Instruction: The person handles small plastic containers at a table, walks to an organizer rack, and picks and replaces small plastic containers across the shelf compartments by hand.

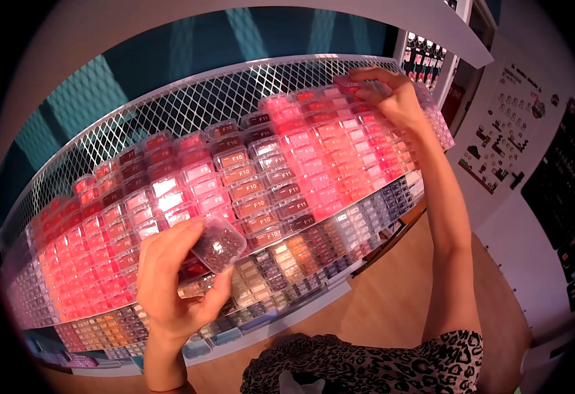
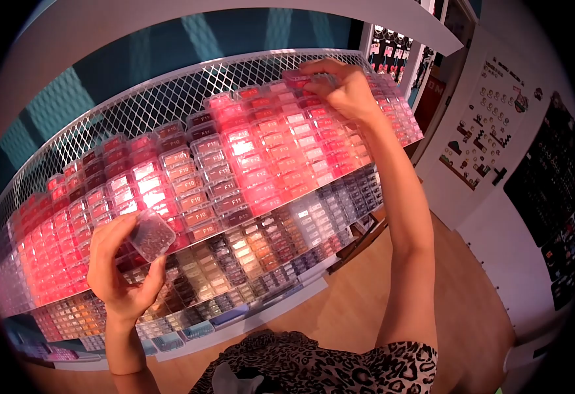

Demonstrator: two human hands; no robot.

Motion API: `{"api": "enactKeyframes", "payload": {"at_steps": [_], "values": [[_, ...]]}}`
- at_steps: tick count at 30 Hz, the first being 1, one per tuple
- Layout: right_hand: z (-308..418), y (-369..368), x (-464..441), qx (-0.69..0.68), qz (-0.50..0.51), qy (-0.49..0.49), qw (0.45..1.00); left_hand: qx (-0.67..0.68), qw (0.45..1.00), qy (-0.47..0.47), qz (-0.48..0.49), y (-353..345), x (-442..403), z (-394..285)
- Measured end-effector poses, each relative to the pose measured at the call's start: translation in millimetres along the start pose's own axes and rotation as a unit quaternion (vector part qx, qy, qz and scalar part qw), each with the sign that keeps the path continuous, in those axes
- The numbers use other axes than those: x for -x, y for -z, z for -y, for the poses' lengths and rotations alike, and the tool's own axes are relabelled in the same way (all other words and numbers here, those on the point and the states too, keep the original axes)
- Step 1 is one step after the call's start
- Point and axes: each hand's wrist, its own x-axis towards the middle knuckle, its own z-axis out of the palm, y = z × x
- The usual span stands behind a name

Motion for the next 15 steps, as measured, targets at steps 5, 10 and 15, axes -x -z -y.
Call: {"api": "enactKeyframes", "payload": {"at_steps": [5,10,15], "values": [[4.8,-6.9,7.5,-0.009,-0.036,0.06,0.998,-0.003,1.0,0.005,-0.002,0.3,-0.1,-0.8],[-0.5,-3.7,8.7,0.076,-0.028,0.113,0.99,-0.014,1.0,0.009,-0.001,-0.5,-0.3,-1.9],[-5.6,4.5,-6.1,0.114,0.042,0.064,0.991,-0.026,0.999,0.023,-0.011,-2.3,3.1,-1.3]]}}
